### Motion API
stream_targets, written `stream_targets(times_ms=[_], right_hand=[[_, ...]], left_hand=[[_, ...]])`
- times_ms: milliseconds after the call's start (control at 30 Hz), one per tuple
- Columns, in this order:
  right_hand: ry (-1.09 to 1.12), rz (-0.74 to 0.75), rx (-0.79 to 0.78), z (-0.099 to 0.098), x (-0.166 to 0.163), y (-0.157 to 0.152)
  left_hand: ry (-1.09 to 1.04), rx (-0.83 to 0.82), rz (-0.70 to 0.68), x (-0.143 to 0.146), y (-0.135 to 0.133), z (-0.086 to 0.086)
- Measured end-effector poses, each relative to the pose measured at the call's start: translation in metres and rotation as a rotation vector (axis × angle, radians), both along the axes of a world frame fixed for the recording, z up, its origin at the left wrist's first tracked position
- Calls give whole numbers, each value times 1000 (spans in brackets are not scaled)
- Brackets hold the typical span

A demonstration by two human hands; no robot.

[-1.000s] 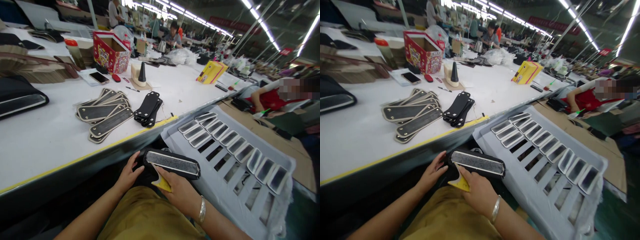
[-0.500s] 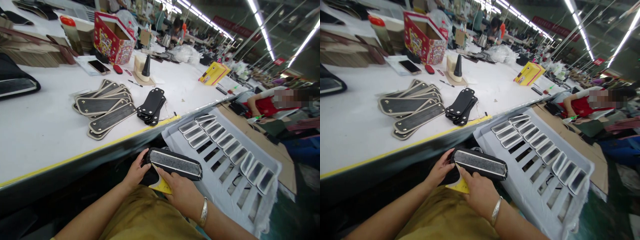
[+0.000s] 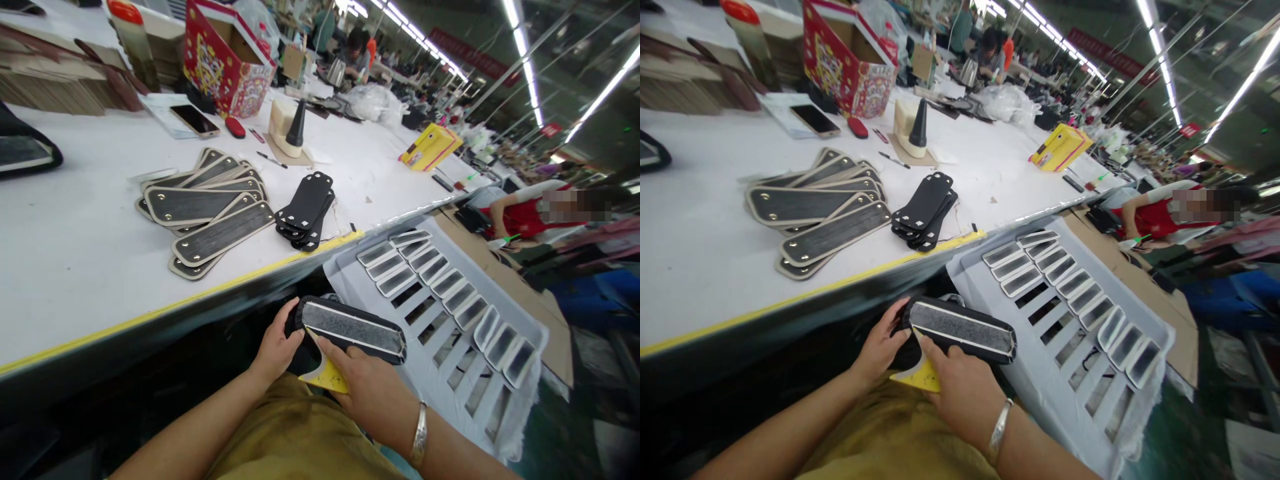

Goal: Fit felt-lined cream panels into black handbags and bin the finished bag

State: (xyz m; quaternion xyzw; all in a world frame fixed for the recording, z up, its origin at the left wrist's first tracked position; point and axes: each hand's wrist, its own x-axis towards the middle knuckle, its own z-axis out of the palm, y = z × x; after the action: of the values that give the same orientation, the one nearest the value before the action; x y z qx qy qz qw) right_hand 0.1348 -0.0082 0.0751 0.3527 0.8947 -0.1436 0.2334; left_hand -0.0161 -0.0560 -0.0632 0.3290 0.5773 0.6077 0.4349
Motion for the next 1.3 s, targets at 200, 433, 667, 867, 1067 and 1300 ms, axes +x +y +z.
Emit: stream_targets(times_ms=[200, 433, 667, 867, 1067, 1300], right_hand=[[-23, 0, -19, 2, -9, 1], [-55, 0, -12, 4, -8, -2], [-74, -35, -24, 3, -11, -4], [-104, -25, -45, 6, -18, -1], [-160, 95, -49, 26, -32, 14], [-311, 285, -206, 44, -74, 50]], left_hand=[[-1, -1, 4, 1, 0, -5], [9, -5, 13, 2, 1, -9], [11, 15, 20, 2, 1, -9], [16, 18, 20, 5, 3, -12], [-60, 9, 26, 9, 4, -8], [-85, 26, 46, 15, -1, -7]])
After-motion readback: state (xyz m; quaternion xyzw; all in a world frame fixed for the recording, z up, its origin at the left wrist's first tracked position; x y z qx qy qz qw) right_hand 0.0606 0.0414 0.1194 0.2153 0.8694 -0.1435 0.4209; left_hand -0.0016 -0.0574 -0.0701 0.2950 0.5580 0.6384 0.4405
